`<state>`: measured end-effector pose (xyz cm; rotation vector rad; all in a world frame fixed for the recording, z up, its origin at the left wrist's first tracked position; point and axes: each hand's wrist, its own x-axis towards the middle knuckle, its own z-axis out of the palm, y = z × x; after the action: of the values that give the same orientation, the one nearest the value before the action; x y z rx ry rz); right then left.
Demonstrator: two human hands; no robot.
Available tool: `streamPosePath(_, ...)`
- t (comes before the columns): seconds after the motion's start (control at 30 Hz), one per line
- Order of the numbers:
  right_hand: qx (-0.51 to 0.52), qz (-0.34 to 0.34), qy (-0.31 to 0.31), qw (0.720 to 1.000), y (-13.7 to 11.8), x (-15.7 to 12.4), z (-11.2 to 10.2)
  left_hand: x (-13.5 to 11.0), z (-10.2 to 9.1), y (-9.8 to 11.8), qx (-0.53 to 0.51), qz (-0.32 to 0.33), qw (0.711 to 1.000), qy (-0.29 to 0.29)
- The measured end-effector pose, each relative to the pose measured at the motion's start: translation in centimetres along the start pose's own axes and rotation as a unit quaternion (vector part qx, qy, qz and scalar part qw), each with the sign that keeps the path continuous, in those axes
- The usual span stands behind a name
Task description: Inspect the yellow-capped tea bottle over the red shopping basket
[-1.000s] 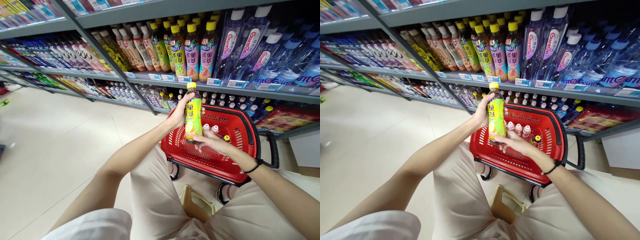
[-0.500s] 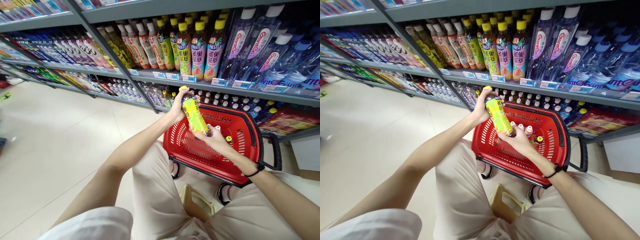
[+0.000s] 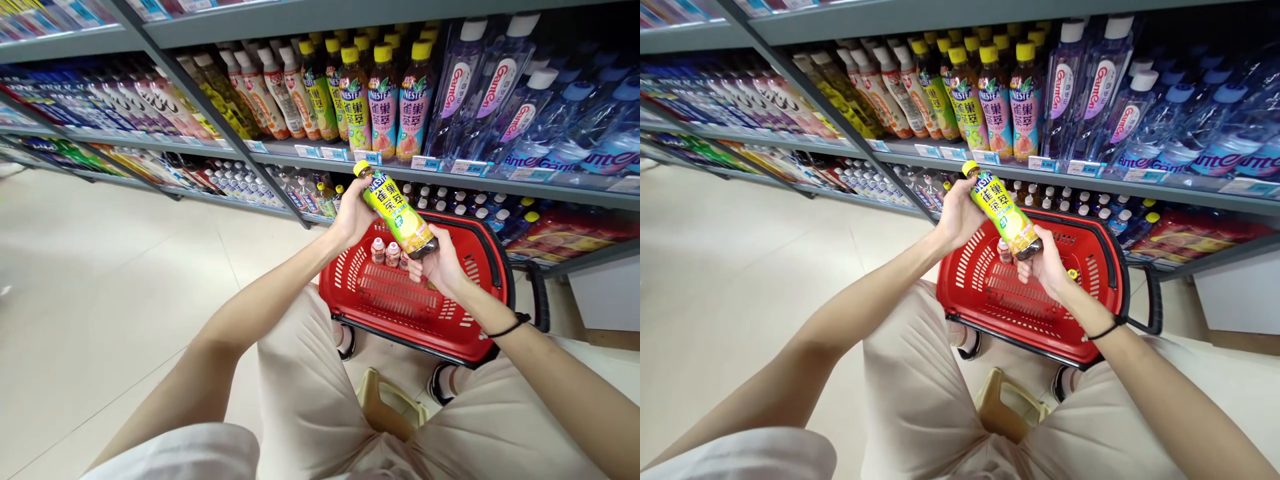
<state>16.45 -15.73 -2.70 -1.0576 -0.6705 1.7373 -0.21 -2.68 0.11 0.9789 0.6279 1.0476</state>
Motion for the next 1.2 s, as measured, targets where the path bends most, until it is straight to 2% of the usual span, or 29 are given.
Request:
streamPosePath(0.17,-0.004,-0.031,0.012,0.999,-0.1,-0.2,0.0,0.0,0.1,0.0,0.022,0.034,0.999,0.009)
streamPosePath(0.4,0.007,-0.046,0.001,0.999,0.2,-0.3,0.0,0.1,-0.4,-0.4,0.010,0.040,0.998,0.051)
streamPosePath(0.5,0.004,-0.057,0.006,0.998,0.2,-0.3,-0.2,0.1,-0.3,-0.1,-0.006,0.050,0.998,0.039)
streamPosePath(0.67,0.029,-0.038,-0.030,0.998,0.2,-0.5,-0.4,-0.5,0.2,0.8,-0.027,0.015,0.999,0.011)
streamPosePath(0.83,0.061,-0.016,0.006,0.998,0.4,-0.4,-0.6,-1.3,0.7,1.1,0.001,0.018,1.000,-0.009)
streamPosePath(0.93,0.037,-0.007,0.020,0.999,0.4,-0.3,-0.5,-1.5,0.8,1.0,0.021,0.041,0.999,-0.013)
streamPosePath(1.1,-0.018,-0.041,0.062,0.997,0.3,0.2,-0.1,-1.2,0.5,0.9,0.049,0.068,0.996,0.012)
streamPosePath(1.2,-0.027,-0.033,0.051,0.998,0.2,0.3,0.1,-0.9,0.1,0.8,0.056,0.070,0.996,0.015)
